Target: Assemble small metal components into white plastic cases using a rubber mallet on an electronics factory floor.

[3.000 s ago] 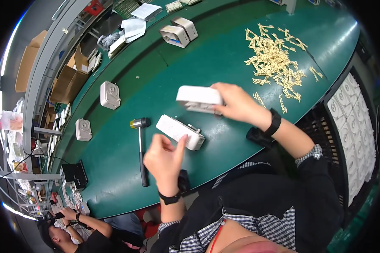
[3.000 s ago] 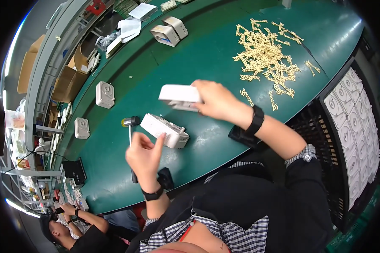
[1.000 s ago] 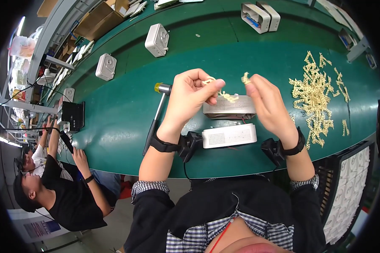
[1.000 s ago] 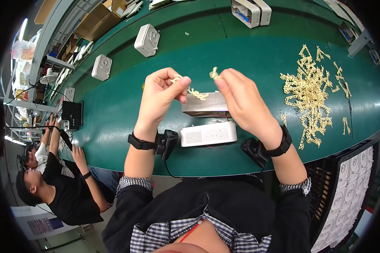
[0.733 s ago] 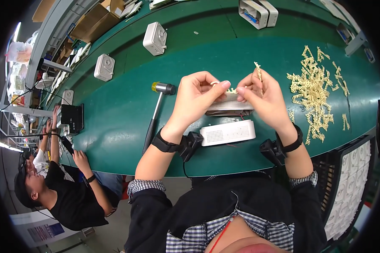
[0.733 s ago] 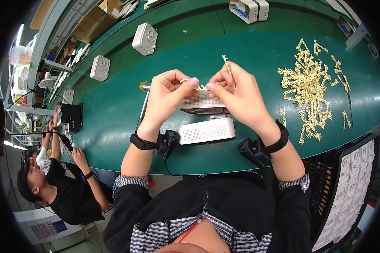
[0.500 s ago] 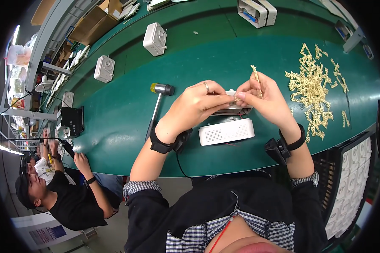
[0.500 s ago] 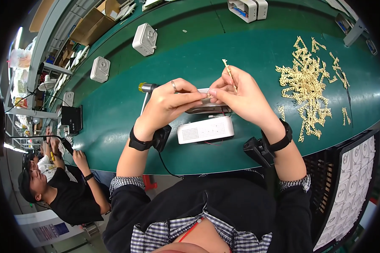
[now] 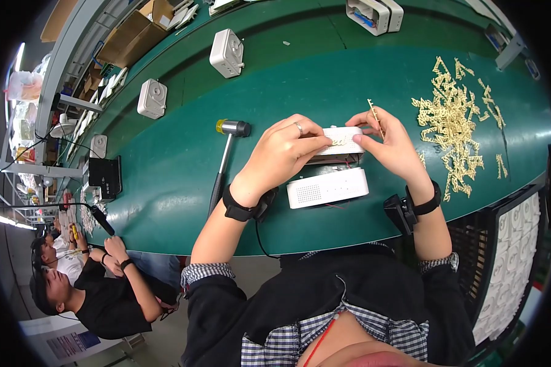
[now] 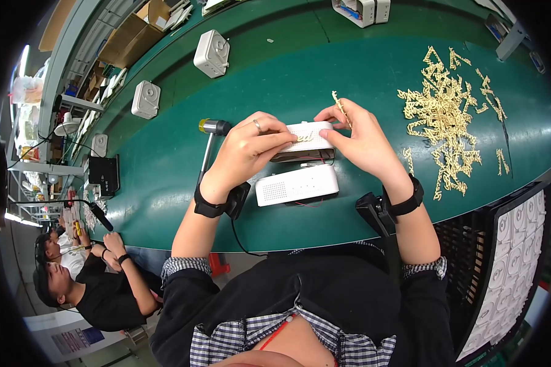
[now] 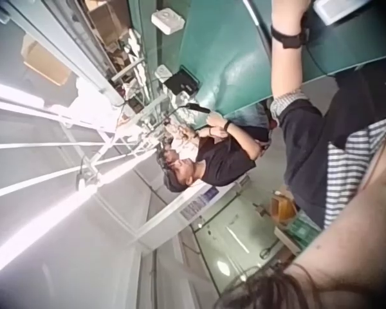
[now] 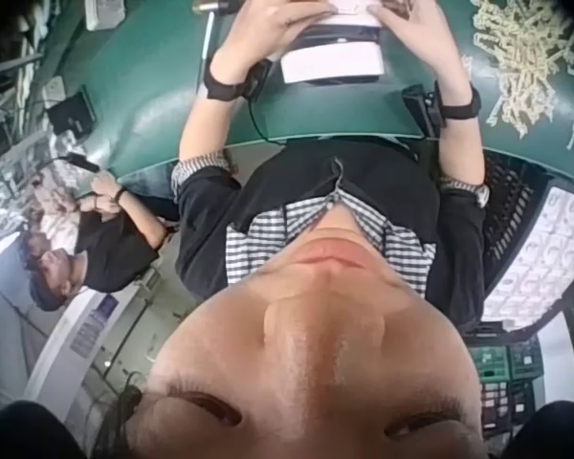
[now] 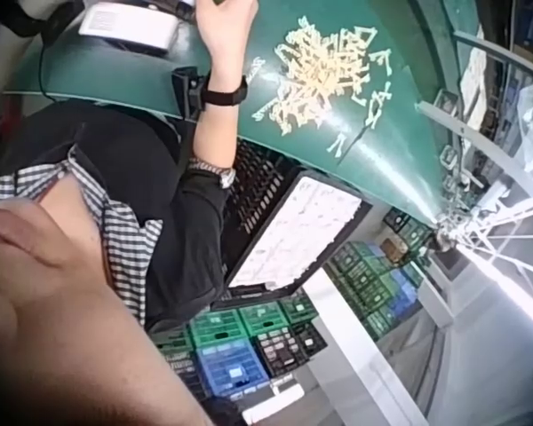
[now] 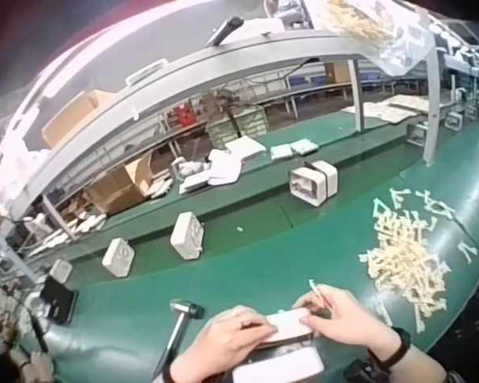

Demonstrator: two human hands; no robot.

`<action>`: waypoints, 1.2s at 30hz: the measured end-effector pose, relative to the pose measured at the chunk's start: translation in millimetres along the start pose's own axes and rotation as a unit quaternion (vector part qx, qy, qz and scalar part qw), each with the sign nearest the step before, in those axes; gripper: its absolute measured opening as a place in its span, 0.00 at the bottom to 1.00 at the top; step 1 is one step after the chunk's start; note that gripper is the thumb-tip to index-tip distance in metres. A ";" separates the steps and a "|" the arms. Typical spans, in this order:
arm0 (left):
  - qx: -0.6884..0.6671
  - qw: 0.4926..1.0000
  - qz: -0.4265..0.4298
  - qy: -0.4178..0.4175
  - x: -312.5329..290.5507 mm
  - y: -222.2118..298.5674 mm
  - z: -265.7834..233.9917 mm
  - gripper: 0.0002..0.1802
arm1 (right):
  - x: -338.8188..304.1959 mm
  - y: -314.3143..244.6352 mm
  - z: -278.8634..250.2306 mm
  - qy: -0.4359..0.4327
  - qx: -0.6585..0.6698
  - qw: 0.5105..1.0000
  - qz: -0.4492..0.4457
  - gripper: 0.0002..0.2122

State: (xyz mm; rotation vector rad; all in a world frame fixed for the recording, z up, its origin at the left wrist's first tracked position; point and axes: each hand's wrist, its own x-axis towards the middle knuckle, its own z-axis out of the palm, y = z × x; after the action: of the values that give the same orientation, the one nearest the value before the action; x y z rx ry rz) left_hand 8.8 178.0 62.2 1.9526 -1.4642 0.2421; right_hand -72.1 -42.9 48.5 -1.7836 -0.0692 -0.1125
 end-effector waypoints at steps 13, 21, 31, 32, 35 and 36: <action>0.050 0.992 0.024 -0.111 -22.2 2.0 -27.2 0.16 | 3.6 8.3 15.5 0.048 -0.017 0.998 0.028 0.19; -0.104 0.989 -0.098 0.033 -14.1 31.8 -41.9 0.20 | -11.9 -51.3 26.5 -0.022 -0.210 0.964 -0.160 0.22; -0.295 0.920 -0.128 0.224 -4.9 66.9 -30.5 0.13 | -18.3 -50.0 29.1 -0.041 -0.064 0.977 -0.198 0.35; -0.356 0.889 -0.147 0.248 -6.4 70.1 -31.1 0.12 | -19.7 -51.2 20.1 -0.033 -0.086 0.975 -0.201 0.33; -0.104 0.984 -0.055 0.132 -19.0 62.4 -38.0 0.11 | -27.5 -46.7 0.2 -0.016 -0.133 0.969 -0.205 0.30; 0.026 0.997 -0.005 0.070 -23.2 61.7 -37.3 0.11 | -32.7 -42.1 -3.9 -0.049 -0.158 0.964 -0.207 0.27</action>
State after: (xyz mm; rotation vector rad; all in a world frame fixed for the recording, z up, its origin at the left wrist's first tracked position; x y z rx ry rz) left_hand -46.2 210.2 103.1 1.9426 -1.3708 0.4079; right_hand -109.3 -37.2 86.5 -2.0713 -0.5208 -0.3524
